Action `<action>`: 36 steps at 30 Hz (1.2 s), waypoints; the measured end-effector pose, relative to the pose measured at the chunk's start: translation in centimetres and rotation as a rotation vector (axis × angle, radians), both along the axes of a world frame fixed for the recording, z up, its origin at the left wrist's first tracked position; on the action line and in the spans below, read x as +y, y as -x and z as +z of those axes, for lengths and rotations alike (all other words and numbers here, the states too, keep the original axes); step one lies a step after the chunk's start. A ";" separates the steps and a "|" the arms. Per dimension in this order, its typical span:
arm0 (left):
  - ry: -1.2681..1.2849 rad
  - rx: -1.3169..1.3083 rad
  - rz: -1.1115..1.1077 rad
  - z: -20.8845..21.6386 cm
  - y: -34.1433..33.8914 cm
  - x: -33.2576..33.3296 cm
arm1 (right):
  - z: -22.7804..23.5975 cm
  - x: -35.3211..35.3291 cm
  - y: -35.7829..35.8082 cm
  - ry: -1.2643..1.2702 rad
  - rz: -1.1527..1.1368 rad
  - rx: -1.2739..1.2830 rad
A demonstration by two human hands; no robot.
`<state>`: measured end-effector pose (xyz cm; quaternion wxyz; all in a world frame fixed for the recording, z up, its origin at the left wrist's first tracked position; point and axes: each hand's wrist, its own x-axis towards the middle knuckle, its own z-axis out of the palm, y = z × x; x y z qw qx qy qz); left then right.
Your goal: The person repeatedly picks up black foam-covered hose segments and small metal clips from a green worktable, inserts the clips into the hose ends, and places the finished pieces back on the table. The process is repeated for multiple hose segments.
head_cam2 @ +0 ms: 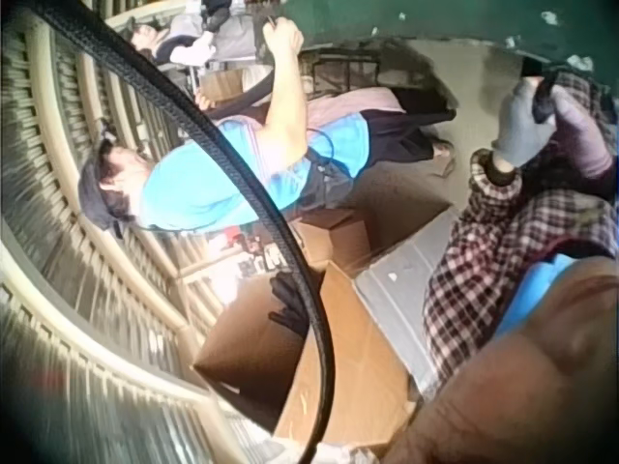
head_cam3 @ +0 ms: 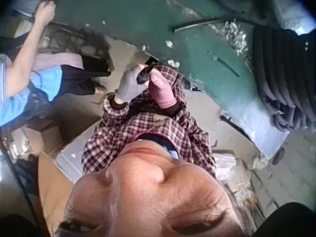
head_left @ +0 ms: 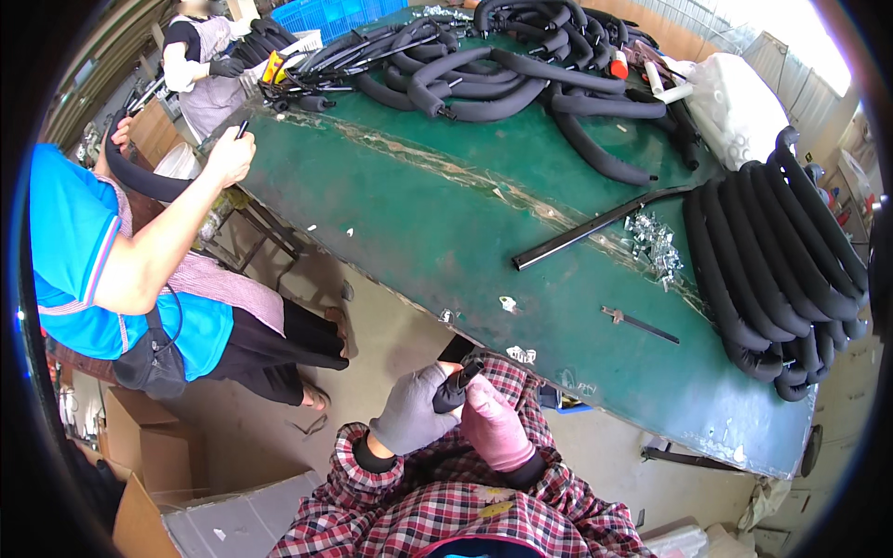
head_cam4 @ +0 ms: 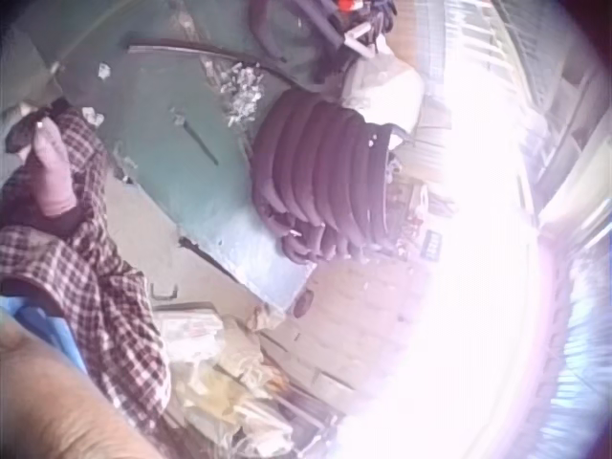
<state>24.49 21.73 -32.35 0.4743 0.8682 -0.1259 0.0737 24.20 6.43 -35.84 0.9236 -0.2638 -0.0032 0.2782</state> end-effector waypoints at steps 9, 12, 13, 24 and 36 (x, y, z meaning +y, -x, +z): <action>0.100 0.106 0.069 -2.2 -0.7 0.0 | -2.1 0.3 -0.6 0.292 -0.219 0.021; 0.163 0.098 0.059 -1.7 -1.0 -0.6 | -1.6 -0.5 -1.0 0.362 -0.315 -0.060; 0.242 0.185 0.097 -1.2 -0.8 -1.0 | -0.6 -0.9 -1.2 0.428 -0.448 -0.125; -0.040 -0.010 -0.013 -2.0 -0.7 -2.9 | 2.8 -3.3 -3.9 0.221 -0.322 -0.072; -0.273 -0.129 -0.014 -1.7 -0.4 -4.1 | 1.3 -5.0 -3.3 0.052 -0.191 -0.041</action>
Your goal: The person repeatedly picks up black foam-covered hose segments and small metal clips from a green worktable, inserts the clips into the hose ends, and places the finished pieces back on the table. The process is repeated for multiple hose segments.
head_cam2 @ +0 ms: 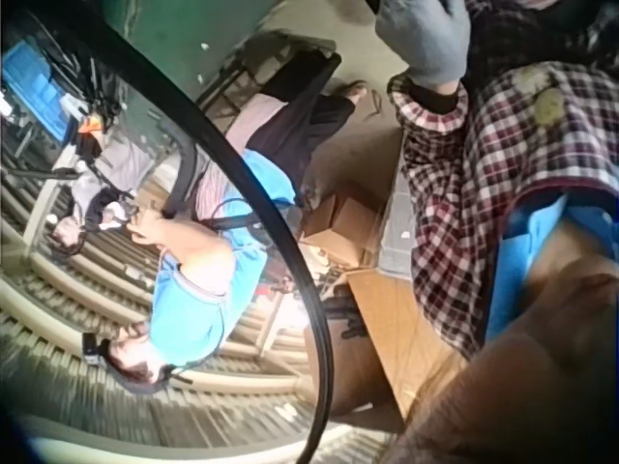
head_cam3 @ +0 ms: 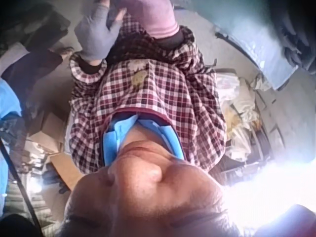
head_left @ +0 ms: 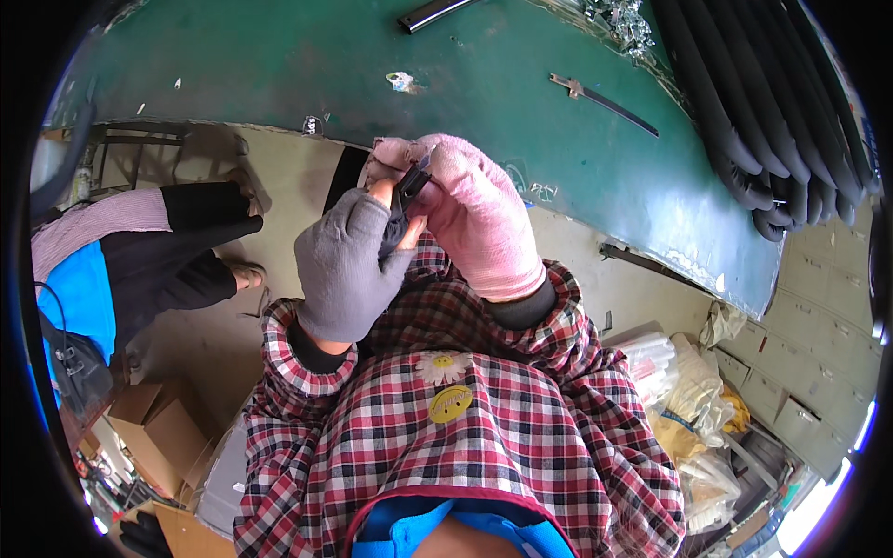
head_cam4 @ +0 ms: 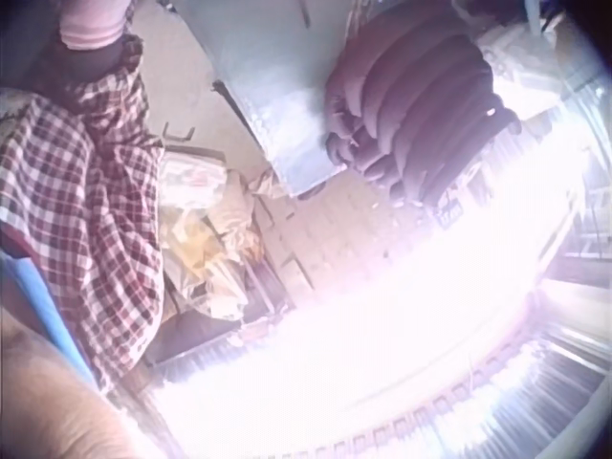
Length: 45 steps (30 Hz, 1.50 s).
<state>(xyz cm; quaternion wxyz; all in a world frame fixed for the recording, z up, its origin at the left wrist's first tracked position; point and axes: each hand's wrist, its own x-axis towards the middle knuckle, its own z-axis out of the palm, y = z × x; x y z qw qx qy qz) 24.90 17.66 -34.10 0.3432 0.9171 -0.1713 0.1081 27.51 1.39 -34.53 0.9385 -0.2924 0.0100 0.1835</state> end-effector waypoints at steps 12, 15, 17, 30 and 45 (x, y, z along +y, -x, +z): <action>-0.060 -0.115 -0.062 -0.5 -1.6 -0.4 | -0.5 0.6 0.1 -0.051 -0.066 0.036; -0.016 -0.036 -0.111 0.1 -3.1 0.1 | 1.5 -1.3 -0.7 0.113 -0.070 -0.031; -0.009 0.020 -0.063 0.3 -3.9 0.5 | 2.0 -4.3 -1.7 0.453 -0.197 -0.285; 0.018 0.319 -0.111 -0.6 -4.7 2.0 | 5.3 -16.7 -7.7 2.271 0.183 -0.772; 0.023 0.295 -0.133 -0.9 -4.9 1.8 | 4.1 -11.4 -6.2 1.400 0.188 -0.719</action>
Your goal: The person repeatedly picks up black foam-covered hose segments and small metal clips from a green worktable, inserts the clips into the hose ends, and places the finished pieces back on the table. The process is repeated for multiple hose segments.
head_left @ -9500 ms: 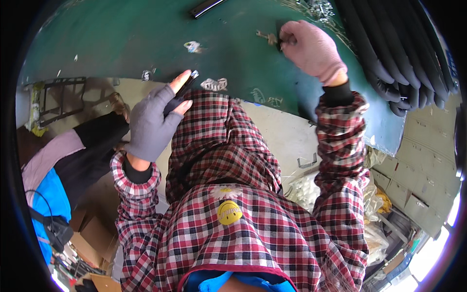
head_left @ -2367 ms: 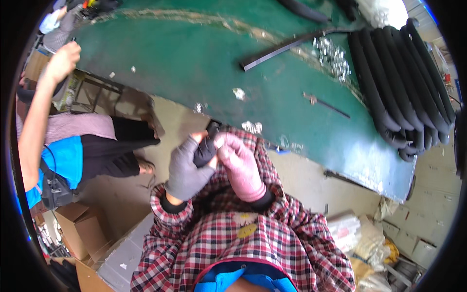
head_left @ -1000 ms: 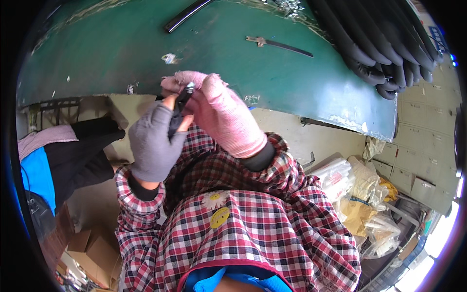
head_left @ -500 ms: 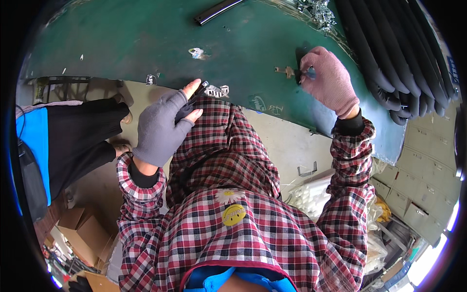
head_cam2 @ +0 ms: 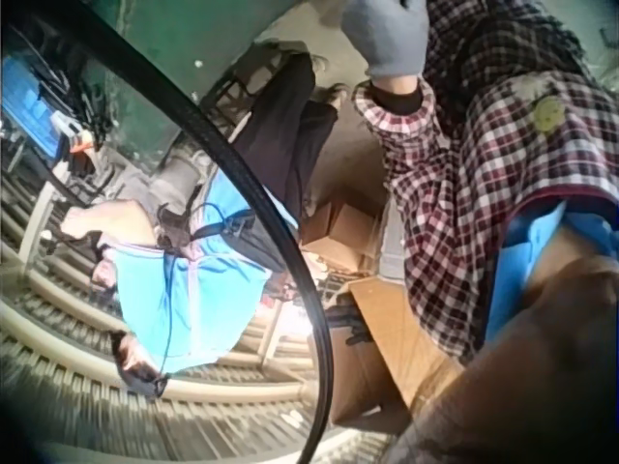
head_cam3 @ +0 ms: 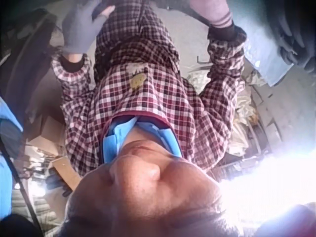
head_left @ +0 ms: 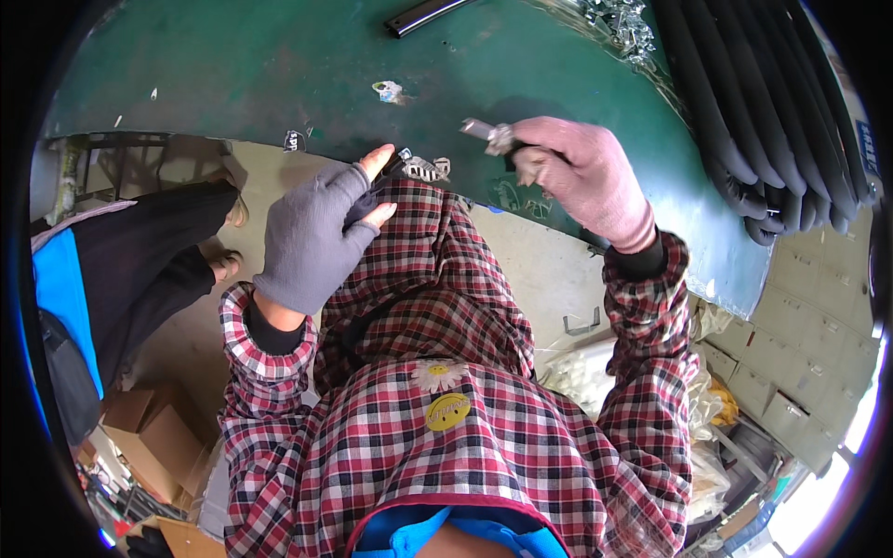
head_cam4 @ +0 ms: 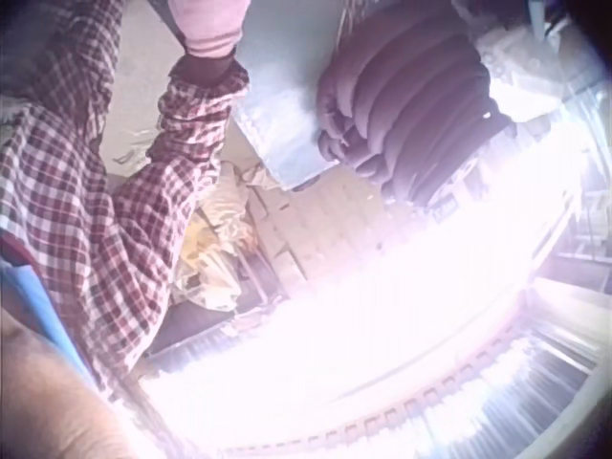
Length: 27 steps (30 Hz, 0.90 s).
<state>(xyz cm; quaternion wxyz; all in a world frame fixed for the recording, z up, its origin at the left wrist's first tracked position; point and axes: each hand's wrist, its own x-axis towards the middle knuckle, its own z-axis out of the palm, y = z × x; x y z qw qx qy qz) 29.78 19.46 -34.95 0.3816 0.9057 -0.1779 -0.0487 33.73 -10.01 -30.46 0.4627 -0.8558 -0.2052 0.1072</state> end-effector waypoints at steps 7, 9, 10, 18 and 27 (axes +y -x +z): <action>-0.051 0.004 -0.012 0.7 0.4 -0.3 | -0.1 2.3 -4.4 0.234 0.293 -0.039; -0.064 0.003 -0.024 0.7 0.3 -0.4 | -0.5 2.3 -4.7 0.229 0.293 -0.042; -0.074 0.004 -0.027 0.8 0.2 -0.4 | -0.6 2.3 -4.7 0.243 0.300 -0.012; -0.076 -0.010 -0.062 1.3 0.7 -0.5 | 2.2 3.2 -5.9 0.504 0.461 0.134; -0.090 -0.054 -0.087 1.5 0.9 -0.6 | 3.1 4.7 -6.5 0.642 0.496 0.230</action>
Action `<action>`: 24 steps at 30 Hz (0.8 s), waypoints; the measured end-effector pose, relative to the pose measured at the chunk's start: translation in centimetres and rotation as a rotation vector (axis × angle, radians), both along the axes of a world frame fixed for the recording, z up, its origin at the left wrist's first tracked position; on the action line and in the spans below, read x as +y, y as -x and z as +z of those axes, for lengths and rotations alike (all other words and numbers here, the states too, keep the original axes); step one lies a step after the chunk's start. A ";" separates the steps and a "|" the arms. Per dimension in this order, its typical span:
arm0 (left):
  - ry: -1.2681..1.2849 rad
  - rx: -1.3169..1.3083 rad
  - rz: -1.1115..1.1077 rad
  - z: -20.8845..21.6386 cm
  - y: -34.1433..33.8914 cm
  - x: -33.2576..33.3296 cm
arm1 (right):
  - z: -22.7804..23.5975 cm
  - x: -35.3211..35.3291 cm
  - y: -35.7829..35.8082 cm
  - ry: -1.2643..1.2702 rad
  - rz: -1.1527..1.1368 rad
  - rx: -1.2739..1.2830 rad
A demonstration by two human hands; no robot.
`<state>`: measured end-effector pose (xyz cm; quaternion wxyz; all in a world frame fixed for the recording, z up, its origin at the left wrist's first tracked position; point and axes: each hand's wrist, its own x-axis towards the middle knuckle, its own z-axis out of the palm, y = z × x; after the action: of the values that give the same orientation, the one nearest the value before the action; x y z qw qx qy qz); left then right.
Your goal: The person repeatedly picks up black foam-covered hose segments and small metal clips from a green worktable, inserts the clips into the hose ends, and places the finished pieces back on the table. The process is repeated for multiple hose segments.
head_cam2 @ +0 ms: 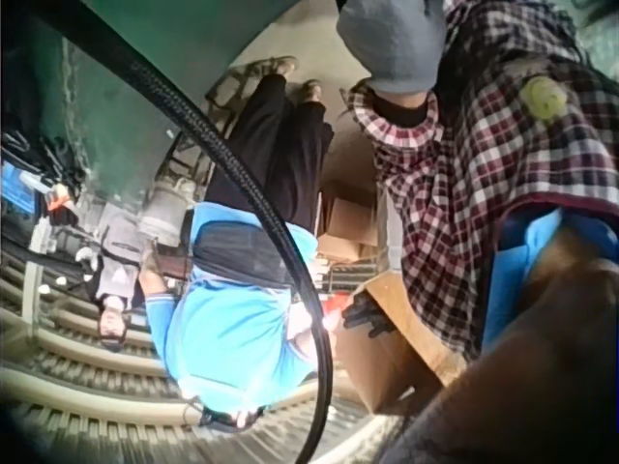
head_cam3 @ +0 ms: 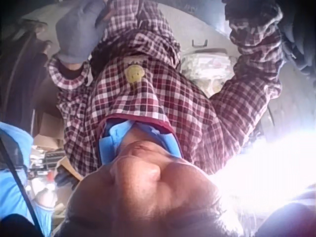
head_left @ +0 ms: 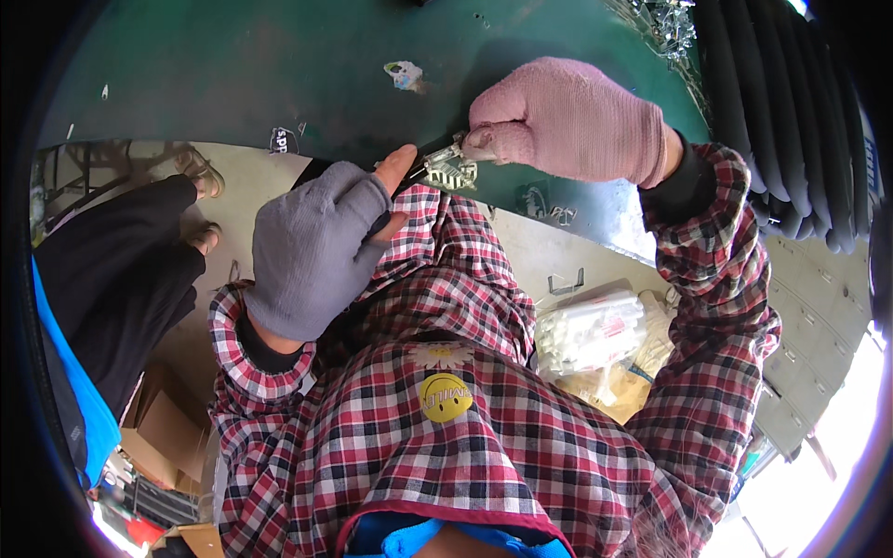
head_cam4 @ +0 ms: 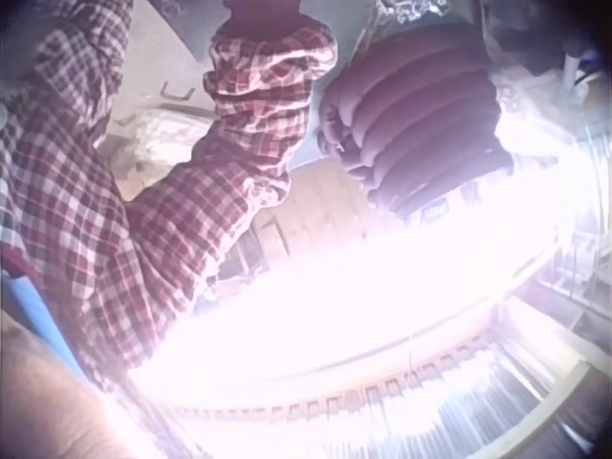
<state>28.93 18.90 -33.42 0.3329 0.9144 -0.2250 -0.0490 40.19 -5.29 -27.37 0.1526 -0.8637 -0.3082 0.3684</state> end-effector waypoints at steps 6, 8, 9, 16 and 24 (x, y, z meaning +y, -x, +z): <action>-0.009 -0.003 -0.012 -0.1 0.0 -0.3 | -0.6 -0.2 -0.4 -0.013 0.076 -0.001; -0.013 -0.010 -0.011 -0.1 0.0 -0.3 | -1.0 -0.4 -0.7 -0.057 0.085 0.029; -0.014 -0.009 -0.010 -0.1 0.1 -0.4 | -1.1 -0.6 -0.7 -0.081 0.088 0.043; -0.010 -0.006 0.000 -0.2 0.1 -0.5 | -1.3 -0.5 -0.3 -0.088 0.156 -0.062; -0.024 -0.027 -0.008 -0.3 0.2 -0.4 | -1.2 0.6 -1.4 -0.030 0.199 0.079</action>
<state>28.74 18.53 -33.71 0.3185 0.9181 -0.2325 -0.0406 41.56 -4.66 -28.55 0.1403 -0.8112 -0.3918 0.4107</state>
